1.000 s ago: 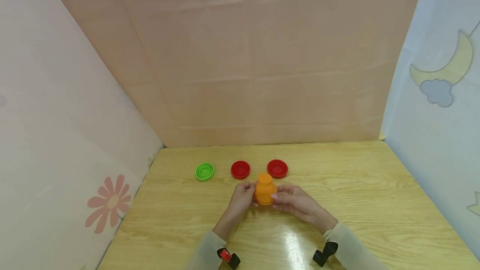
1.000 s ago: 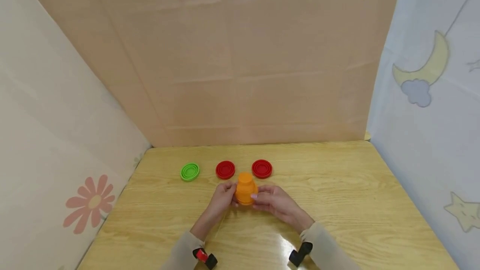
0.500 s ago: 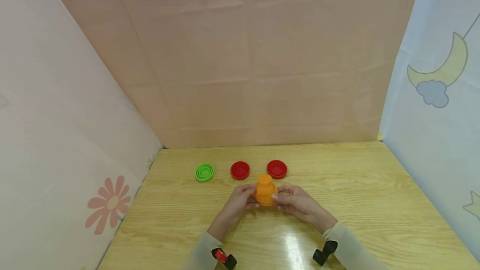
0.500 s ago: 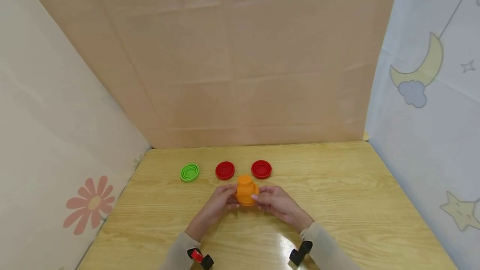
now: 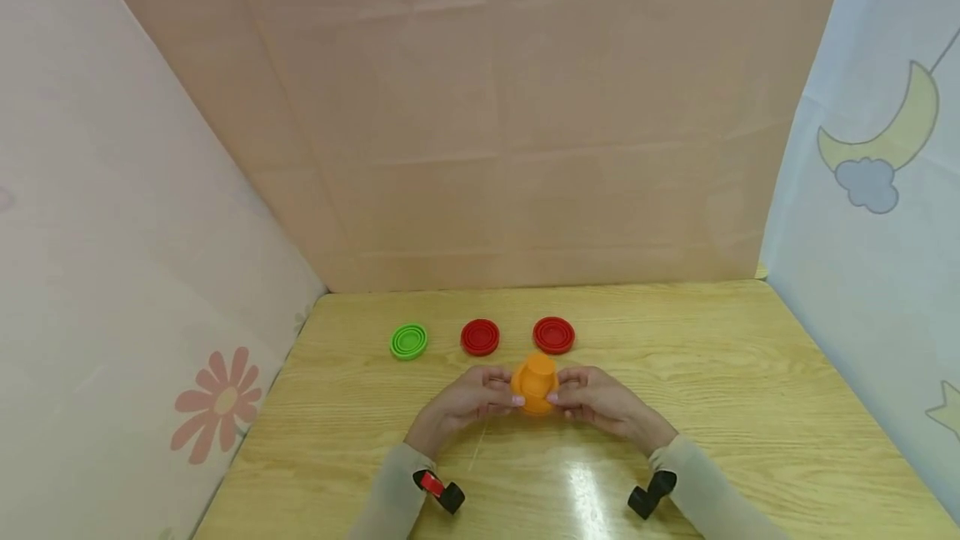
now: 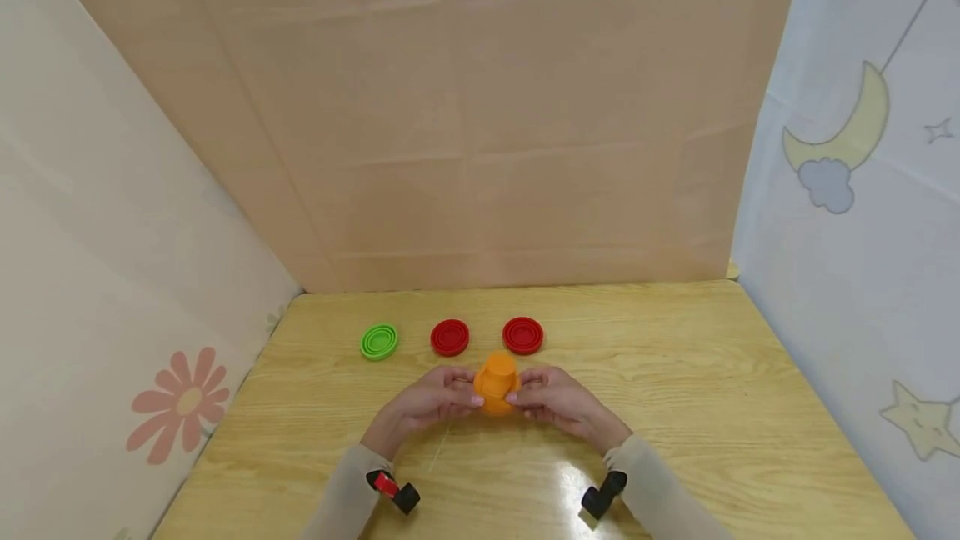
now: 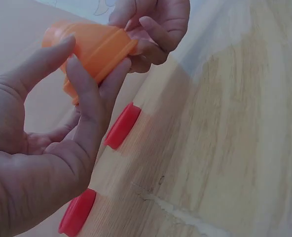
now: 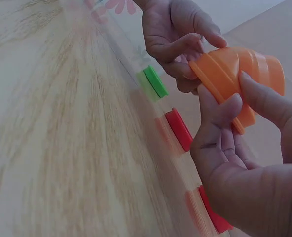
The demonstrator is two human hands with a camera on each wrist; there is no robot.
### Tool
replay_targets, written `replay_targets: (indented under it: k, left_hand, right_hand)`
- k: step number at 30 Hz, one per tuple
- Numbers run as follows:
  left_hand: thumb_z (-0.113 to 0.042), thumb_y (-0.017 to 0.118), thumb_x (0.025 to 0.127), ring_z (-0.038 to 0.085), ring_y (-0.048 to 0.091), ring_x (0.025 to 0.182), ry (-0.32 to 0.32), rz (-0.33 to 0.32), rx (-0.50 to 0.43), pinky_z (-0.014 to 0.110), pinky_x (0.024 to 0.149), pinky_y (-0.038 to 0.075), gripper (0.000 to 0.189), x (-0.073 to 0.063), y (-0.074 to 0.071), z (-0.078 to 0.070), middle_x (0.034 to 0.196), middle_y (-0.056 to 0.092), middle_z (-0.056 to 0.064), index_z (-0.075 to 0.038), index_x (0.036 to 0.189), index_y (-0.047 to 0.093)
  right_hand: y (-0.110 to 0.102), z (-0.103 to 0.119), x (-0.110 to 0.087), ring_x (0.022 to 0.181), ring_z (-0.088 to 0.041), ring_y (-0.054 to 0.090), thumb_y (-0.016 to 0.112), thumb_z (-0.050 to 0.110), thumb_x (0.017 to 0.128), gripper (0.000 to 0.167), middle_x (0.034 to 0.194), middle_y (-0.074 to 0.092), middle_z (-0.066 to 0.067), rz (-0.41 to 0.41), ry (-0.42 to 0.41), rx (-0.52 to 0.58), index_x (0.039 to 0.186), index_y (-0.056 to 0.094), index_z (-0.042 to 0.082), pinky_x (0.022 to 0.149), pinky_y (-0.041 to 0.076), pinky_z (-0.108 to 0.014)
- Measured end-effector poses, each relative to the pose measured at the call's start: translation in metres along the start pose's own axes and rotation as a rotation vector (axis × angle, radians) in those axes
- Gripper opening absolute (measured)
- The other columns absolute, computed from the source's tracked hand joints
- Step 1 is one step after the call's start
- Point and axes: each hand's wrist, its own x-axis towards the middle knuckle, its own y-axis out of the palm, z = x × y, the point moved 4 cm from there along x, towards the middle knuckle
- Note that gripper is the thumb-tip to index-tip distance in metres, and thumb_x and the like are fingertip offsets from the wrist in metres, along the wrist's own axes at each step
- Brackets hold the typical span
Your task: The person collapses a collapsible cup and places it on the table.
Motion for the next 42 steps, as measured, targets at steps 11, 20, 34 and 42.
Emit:
replay_targets:
  k: [11,20,34,42]
  left_hand:
    - [-0.004,0.076,0.093,0.011,0.073,0.087,-0.076,0.063,0.12,0.018,0.074,0.061,0.034,0.007,0.001,-0.003,0.101,0.079,0.003,0.0,0.126,0.068]
    - [0.0,0.075,0.091,0.01,0.073,0.082,-0.048,0.005,0.131,0.017,0.069,0.057,0.024,0.011,0.004,0.0,0.092,0.08,0.002,-0.001,0.115,0.073]
    - [0.002,0.079,0.088,0.014,0.074,0.077,-0.049,-0.105,0.148,0.017,0.066,0.059,0.023,0.01,0.007,0.0,0.088,0.079,0.005,-0.002,0.11,0.071]
    - [0.001,0.082,0.087,0.013,0.072,0.075,-0.036,-0.149,0.175,0.018,0.066,0.06,0.025,0.01,0.009,0.001,0.086,0.077,0.004,-0.002,0.109,0.073]
  right_hand:
    - [0.0,0.002,0.0,0.081,-0.004,0.066,0.071,0.005,0.097,0.016,0.094,0.076,0.006,0.032,0.022,-0.021,0.112,0.065,0.01,0.071,0.057,-0.017]
    - [0.001,0.004,0.002,0.098,-0.015,0.071,0.081,0.005,0.089,0.036,0.109,0.076,-0.003,0.002,-0.042,-0.23,0.117,0.06,0.0,0.086,0.062,-0.026]
    - [0.007,0.004,0.006,0.096,-0.018,0.071,0.088,0.011,0.083,0.05,0.108,0.076,-0.007,-0.099,-0.042,-0.318,0.121,0.06,-0.005,0.083,0.063,-0.026]
    - [0.009,0.001,0.006,0.091,-0.015,0.067,0.083,0.007,0.084,0.043,0.104,0.075,-0.004,-0.148,-0.023,-0.253,0.118,0.059,-0.002,0.081,0.06,-0.025]
